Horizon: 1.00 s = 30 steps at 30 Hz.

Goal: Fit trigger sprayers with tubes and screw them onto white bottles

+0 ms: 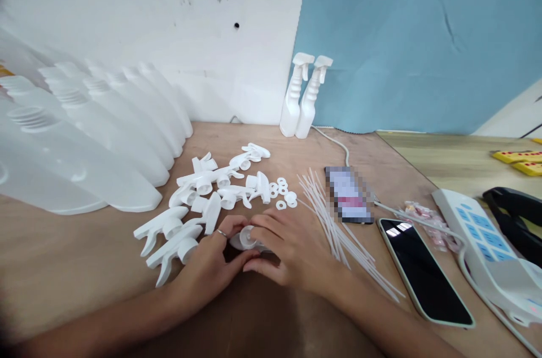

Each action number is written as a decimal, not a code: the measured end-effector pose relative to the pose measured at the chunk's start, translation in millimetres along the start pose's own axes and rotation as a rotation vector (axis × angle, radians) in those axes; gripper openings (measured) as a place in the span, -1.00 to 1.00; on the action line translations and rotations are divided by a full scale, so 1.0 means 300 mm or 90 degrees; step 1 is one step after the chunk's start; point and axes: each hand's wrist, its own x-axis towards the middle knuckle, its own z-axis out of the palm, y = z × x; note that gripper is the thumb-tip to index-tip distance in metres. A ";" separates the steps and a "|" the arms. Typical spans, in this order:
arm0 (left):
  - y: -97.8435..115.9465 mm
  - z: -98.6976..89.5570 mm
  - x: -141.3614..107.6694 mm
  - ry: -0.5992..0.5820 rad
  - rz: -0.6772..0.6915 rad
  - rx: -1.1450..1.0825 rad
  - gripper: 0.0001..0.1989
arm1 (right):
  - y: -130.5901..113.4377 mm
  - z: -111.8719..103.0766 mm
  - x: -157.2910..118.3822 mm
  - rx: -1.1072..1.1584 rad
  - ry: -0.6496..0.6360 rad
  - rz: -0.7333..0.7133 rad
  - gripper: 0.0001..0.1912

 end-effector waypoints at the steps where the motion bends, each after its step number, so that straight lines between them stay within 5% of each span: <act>1: 0.005 -0.002 0.005 -0.002 -0.030 -0.021 -0.69 | -0.003 0.006 0.002 -0.015 0.004 0.010 -0.59; 5: 0.013 -0.008 0.012 -0.001 -0.089 -0.076 -0.76 | -0.016 0.027 0.004 0.009 -0.003 0.063 -0.50; 12: 0.006 -0.004 0.004 0.003 -0.068 -0.122 -0.78 | -0.003 0.016 -0.002 0.200 -0.075 0.131 -0.53; 22: 0.013 -0.006 0.004 -0.009 -0.048 -0.092 -0.80 | -0.004 -0.029 0.033 0.208 -0.146 0.065 -0.81; 26: 0.026 -0.007 0.005 -0.011 -0.054 -0.075 -0.81 | 0.012 -0.061 0.027 0.203 -0.087 0.055 -0.70; 30: 0.033 -0.009 0.007 -0.015 -0.051 -0.068 -0.76 | 0.109 -0.111 -0.008 0.102 0.085 0.217 -0.75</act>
